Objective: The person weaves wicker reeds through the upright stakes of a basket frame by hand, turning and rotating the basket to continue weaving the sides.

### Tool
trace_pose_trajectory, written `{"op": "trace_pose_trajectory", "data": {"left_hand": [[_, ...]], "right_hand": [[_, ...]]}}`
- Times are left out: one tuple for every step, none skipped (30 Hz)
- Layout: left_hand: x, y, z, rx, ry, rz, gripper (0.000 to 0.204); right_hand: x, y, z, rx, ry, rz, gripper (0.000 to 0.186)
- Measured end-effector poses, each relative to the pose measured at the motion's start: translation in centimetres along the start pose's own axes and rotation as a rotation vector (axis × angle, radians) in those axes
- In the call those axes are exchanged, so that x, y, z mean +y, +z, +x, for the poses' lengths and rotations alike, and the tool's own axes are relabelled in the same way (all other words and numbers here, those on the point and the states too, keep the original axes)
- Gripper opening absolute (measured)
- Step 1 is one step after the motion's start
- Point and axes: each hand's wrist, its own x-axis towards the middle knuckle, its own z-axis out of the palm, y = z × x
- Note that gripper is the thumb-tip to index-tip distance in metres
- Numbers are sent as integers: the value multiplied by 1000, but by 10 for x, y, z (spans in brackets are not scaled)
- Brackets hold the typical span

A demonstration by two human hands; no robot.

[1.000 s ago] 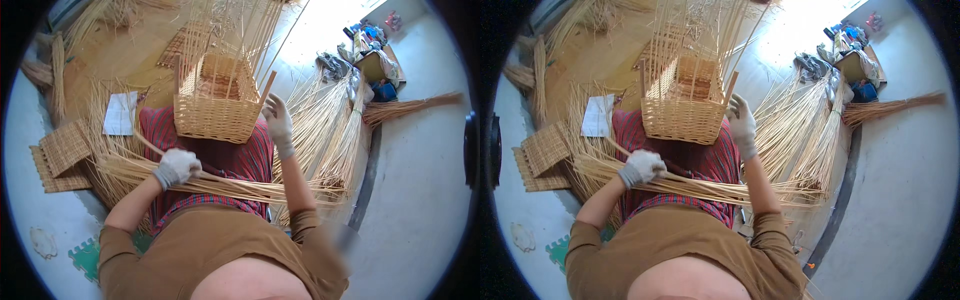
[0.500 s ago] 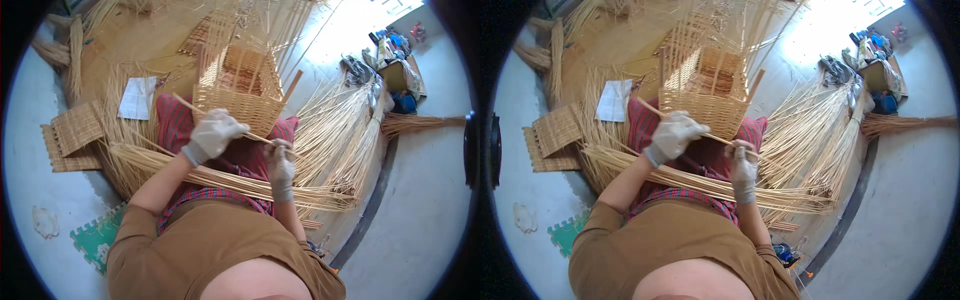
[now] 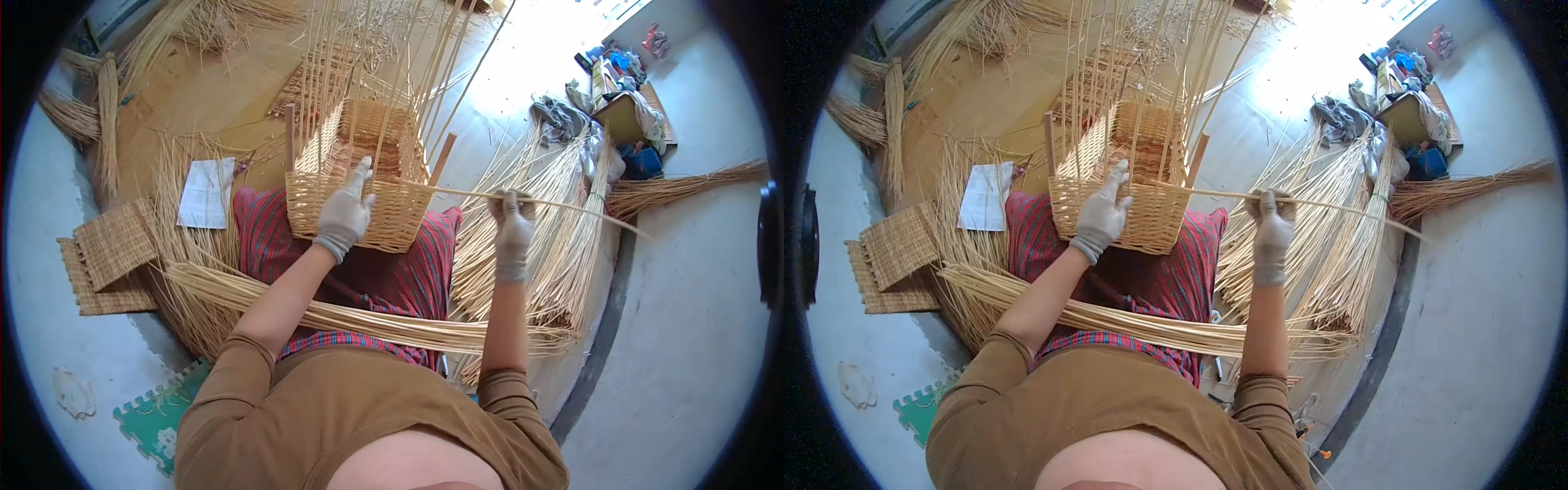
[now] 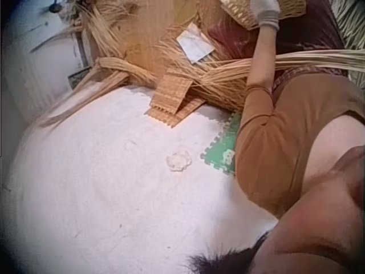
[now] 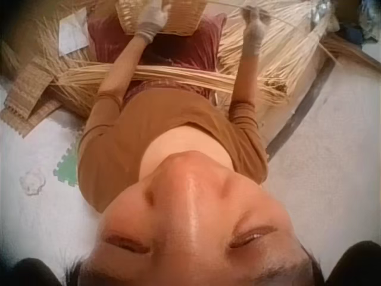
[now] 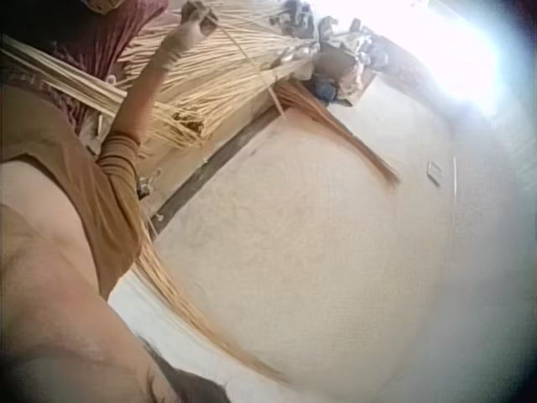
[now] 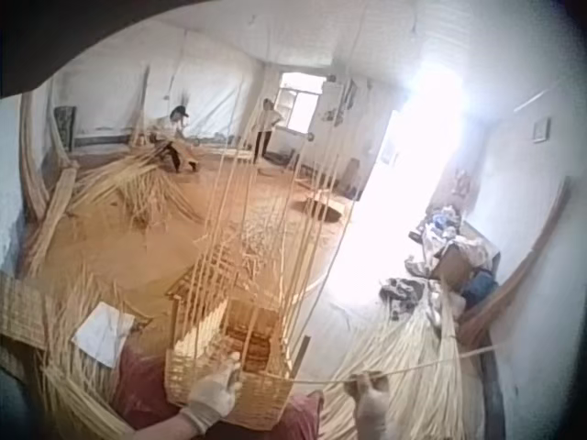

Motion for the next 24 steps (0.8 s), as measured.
{"op": "trace_pose_trajectory", "data": {"left_hand": [[1,0,1,-82,-59,78,75],[-2,1,1,-82,-59,78,75],[-5,1,3,-53,-34,41,74],[-3,1,2,-32,-10,2,72],[0,3,3,-30,-108,-250,59],[3,5,7,-41,-108,-250,59],[9,3,11,148,84,-127,50],[21,3,16,332,278,-12,42],[36,5,18,181,152,-196,29],[36,10,25,186,150,-189,29],[32,18,40,-61,-26,-272,28],[26,22,50,-307,-204,-354,29],[30,27,58,-529,-421,-398,21],[35,34,57,-538,-411,-402,21],[39,41,51,-454,-357,-397,24],[41,45,46,-374,-310,-386,29],[22,51,42,-207,-170,-287,31],[18,55,42,-219,-173,-287,31],[21,60,45,-190,-167,-206,31],[21,64,46,-157,-168,-122,32],[14,61,40,-156,-184,-114,32],[9,56,36,-145,-142,-120,34],[7,52,42,-125,-85,-129,36],[11,52,47,-113,-21,-146,39]], "right_hand": [[14,-6,4,-61,69,69,11],[20,-3,1,-87,134,-42,10],[27,1,2,-103,154,-31,10],[32,4,3,-113,178,-21,11],[33,5,7,-130,185,-38,13],[33,3,13,-120,186,-38,13],[33,3,19,-147,228,-68,15],[31,0,24,-167,267,-101,16],[30,-3,28,-155,272,-102,17],[29,5,27,-162,276,-97,17],[28,13,27,-183,274,-101,17],[28,21,24,-205,272,-105,17],[27,17,26,-157,280,-174,15],[19,23,30,-147,271,-177,15],[12,33,40,-172,99,-468,14],[5,49,46,-192,-67,-754,13],[-2,88,46,-277,-241,-702,13],[-3,115,53,-340,-412,-661,13],[7,132,76,-457,-396,-600,14],[18,139,92,-579,-374,-533,16],[27,135,87,-587,-359,-524,16],[29,129,81,-493,-140,-226,15],[29,123,81,-393,65,68,15],[54,88,81,-296,66,212,16]]}}
